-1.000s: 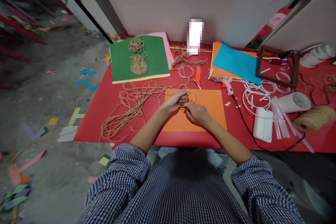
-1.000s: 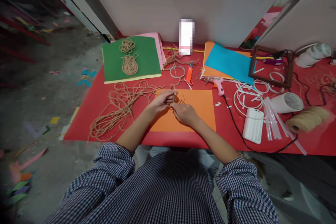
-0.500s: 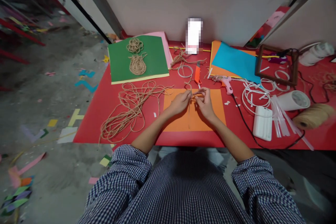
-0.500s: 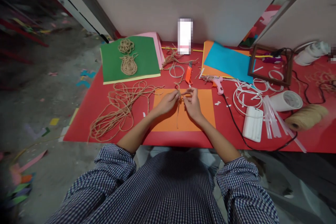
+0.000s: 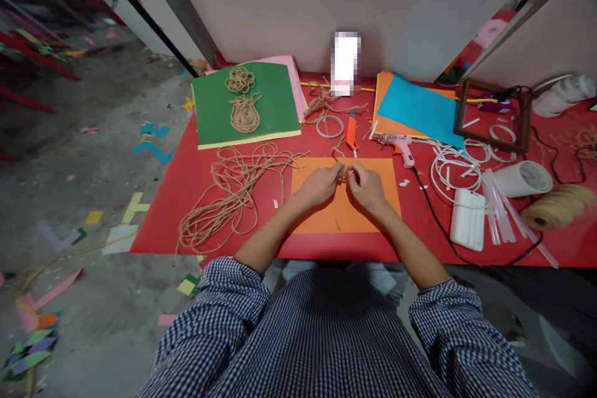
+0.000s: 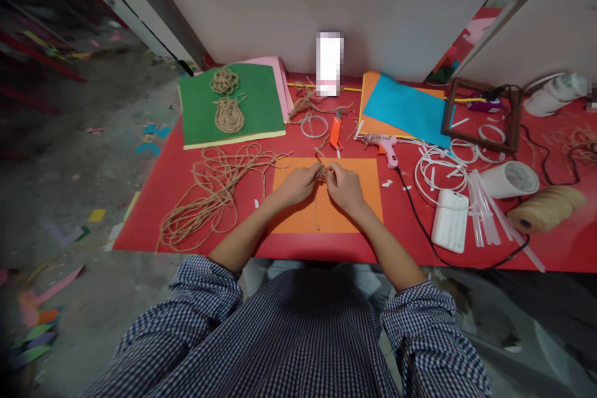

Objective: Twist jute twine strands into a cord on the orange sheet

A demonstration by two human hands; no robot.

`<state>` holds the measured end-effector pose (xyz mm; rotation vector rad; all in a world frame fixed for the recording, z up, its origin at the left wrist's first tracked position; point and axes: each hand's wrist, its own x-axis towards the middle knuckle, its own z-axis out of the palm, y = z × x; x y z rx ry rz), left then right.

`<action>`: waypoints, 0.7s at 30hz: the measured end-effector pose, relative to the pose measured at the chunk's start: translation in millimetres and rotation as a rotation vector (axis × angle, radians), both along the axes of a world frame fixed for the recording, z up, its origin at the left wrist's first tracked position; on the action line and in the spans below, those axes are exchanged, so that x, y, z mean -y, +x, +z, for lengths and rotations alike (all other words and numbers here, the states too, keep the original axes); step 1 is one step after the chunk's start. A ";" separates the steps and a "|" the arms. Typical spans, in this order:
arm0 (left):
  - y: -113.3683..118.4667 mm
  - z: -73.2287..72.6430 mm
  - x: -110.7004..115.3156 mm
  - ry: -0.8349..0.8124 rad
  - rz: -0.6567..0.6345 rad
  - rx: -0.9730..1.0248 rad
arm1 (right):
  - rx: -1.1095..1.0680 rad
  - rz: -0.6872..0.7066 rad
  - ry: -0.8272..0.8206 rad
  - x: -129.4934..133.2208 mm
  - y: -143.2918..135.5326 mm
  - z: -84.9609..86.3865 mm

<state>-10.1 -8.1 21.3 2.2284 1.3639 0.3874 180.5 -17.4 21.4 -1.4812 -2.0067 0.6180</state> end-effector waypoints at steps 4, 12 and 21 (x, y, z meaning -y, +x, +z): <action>1.1 2.2 0.4 0.005 -0.017 -0.082 | 0.002 0.094 -0.069 -2.7 2.0 -0.2; -0.8 1.5 -1.9 -0.024 0.008 0.044 | 0.088 0.113 -0.036 -4.0 3.7 1.8; 6.9 -13.1 -1.2 -0.241 0.231 0.628 | 0.422 0.100 0.242 0.8 0.7 -3.6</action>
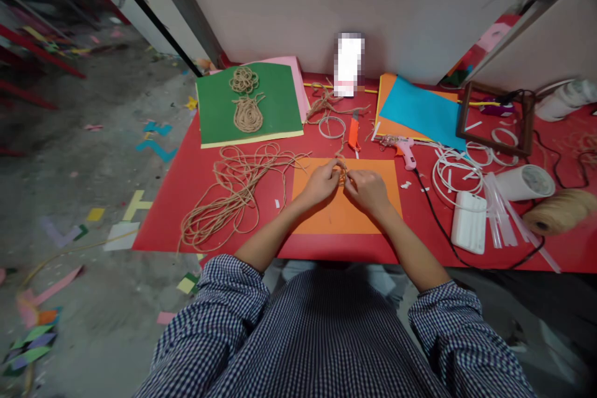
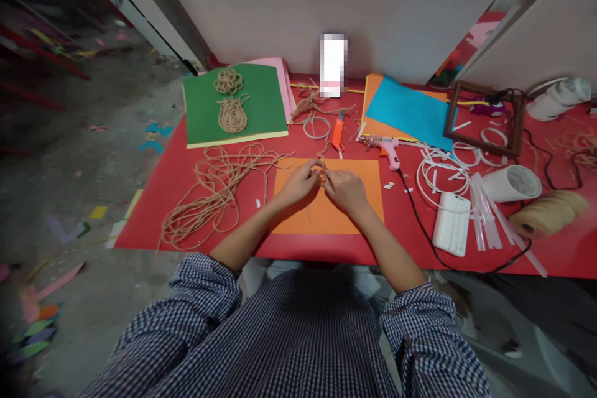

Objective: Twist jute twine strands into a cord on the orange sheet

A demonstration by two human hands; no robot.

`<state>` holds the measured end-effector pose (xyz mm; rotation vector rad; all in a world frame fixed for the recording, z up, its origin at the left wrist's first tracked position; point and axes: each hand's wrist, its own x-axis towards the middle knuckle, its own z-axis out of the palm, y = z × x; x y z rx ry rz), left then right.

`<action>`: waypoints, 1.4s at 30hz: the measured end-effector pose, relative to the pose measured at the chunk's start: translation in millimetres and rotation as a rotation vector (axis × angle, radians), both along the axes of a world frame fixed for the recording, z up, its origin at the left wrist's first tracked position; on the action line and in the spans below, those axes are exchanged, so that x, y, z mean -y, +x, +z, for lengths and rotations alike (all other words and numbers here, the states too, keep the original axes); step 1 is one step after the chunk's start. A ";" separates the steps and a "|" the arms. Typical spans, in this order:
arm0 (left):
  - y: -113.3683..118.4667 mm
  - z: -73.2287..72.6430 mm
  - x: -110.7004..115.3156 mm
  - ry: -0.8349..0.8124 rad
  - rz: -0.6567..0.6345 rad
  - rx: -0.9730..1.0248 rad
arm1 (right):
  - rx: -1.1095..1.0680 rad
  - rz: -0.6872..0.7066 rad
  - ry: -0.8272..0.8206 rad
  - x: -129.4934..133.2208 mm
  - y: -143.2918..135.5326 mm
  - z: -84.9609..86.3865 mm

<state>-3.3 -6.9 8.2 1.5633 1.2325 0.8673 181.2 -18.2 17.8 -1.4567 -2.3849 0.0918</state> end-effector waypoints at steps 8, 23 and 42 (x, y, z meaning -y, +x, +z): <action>15.1 -5.4 11.2 -0.497 -0.166 0.665 | -0.465 -0.042 -0.090 3.0 -3.5 -3.6; -19.0 2.0 -22.3 -0.025 0.358 0.220 | -1.551 -0.105 -0.782 -8.0 -4.5 -7.9; -5.8 7.4 -2.6 0.275 -0.110 -0.351 | -0.566 0.015 -0.334 4.9 -7.1 -0.8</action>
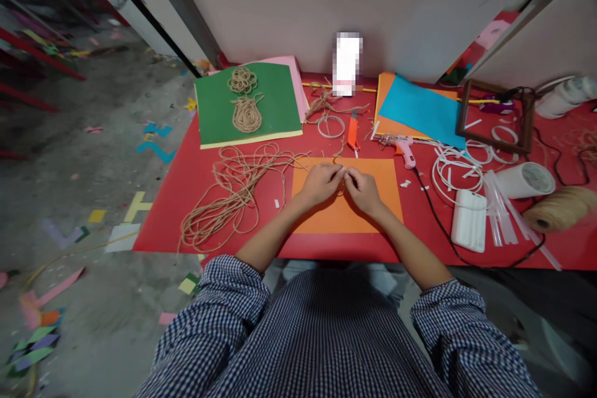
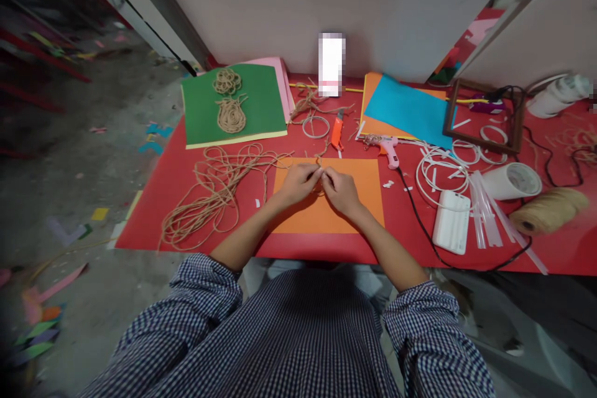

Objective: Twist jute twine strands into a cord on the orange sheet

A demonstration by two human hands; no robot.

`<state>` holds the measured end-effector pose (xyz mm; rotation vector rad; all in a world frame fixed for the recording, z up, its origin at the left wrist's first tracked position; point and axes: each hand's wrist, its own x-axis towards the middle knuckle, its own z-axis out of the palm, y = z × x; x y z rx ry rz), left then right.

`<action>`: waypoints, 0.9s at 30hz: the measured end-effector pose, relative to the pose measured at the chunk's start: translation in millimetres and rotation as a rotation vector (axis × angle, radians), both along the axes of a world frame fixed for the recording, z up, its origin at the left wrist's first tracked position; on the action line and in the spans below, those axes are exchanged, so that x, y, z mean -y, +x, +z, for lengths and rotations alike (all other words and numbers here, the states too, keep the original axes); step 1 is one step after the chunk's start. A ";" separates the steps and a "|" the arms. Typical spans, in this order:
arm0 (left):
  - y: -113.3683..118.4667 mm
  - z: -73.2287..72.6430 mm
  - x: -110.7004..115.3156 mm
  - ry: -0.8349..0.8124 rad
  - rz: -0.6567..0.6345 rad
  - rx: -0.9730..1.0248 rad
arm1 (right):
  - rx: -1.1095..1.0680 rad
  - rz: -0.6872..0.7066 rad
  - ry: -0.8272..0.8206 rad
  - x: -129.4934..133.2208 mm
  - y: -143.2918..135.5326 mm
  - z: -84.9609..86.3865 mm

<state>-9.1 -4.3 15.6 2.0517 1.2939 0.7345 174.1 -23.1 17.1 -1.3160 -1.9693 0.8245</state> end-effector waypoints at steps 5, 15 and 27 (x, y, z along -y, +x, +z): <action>-5.2 4.2 -4.7 -0.194 -0.080 0.339 | -0.165 0.021 -0.067 -0.9 -0.5 4.1; -8.2 7.5 -6.8 -0.434 -0.123 0.662 | -0.464 0.059 -0.219 -2.1 1.1 12.0; -1.0 4.4 4.3 -0.732 -0.117 0.872 | -0.233 0.006 -0.118 -2.8 2.3 6.4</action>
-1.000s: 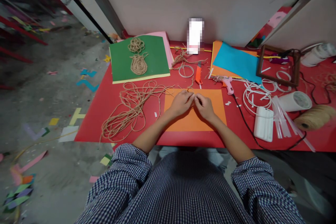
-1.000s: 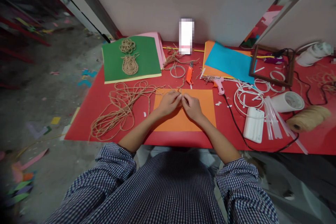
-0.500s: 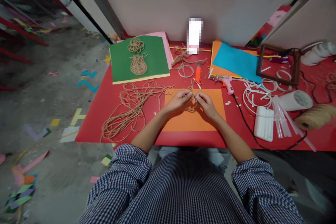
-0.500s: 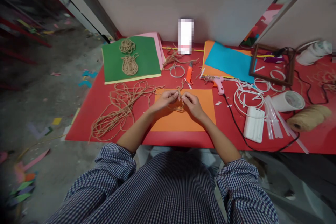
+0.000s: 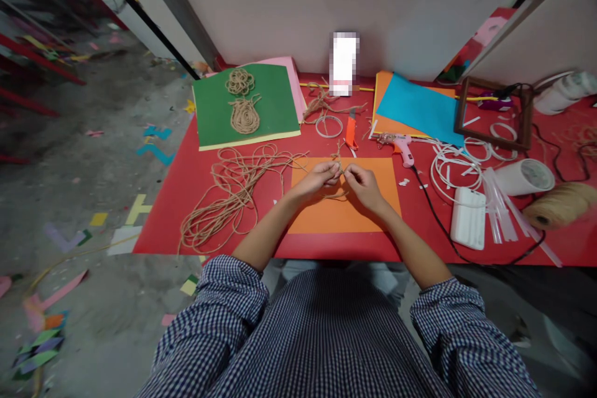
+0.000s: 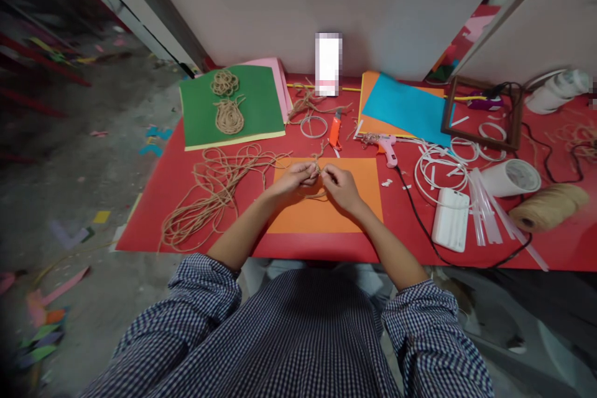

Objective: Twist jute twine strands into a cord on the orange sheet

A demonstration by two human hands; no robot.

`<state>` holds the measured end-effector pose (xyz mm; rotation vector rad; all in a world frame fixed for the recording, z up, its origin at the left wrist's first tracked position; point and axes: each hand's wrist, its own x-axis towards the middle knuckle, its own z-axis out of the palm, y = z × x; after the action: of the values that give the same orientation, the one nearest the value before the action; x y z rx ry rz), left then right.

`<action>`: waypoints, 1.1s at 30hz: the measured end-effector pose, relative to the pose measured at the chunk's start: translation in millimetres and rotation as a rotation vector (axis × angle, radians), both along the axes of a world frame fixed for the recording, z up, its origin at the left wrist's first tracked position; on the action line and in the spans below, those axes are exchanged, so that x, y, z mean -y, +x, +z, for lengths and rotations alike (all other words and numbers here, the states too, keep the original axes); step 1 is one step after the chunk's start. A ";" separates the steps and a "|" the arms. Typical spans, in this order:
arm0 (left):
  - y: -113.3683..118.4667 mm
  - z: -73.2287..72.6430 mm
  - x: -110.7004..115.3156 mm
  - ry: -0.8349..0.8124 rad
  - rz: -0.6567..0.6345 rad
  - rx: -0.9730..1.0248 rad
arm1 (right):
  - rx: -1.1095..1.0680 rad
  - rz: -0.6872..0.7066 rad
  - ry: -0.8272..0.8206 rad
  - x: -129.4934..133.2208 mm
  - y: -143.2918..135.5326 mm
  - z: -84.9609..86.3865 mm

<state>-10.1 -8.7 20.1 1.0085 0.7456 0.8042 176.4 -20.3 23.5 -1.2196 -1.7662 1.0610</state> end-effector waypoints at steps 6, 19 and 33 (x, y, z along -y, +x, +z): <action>-7.8 6.0 -7.4 0.125 0.019 -0.153 | 0.048 -0.008 0.045 -1.0 1.0 0.1; -13.1 3.3 -10.7 0.221 -0.022 -0.434 | 0.455 0.008 0.218 -2.3 5.9 4.6; -5.9 -17.7 -17.6 0.416 0.364 -0.592 | 0.693 0.024 0.646 14.0 -5.9 0.8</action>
<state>-16.0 8.9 2.4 1.5432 1.3295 1.0097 170.5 -34.3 24.2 -1.2005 -2.3740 -0.0011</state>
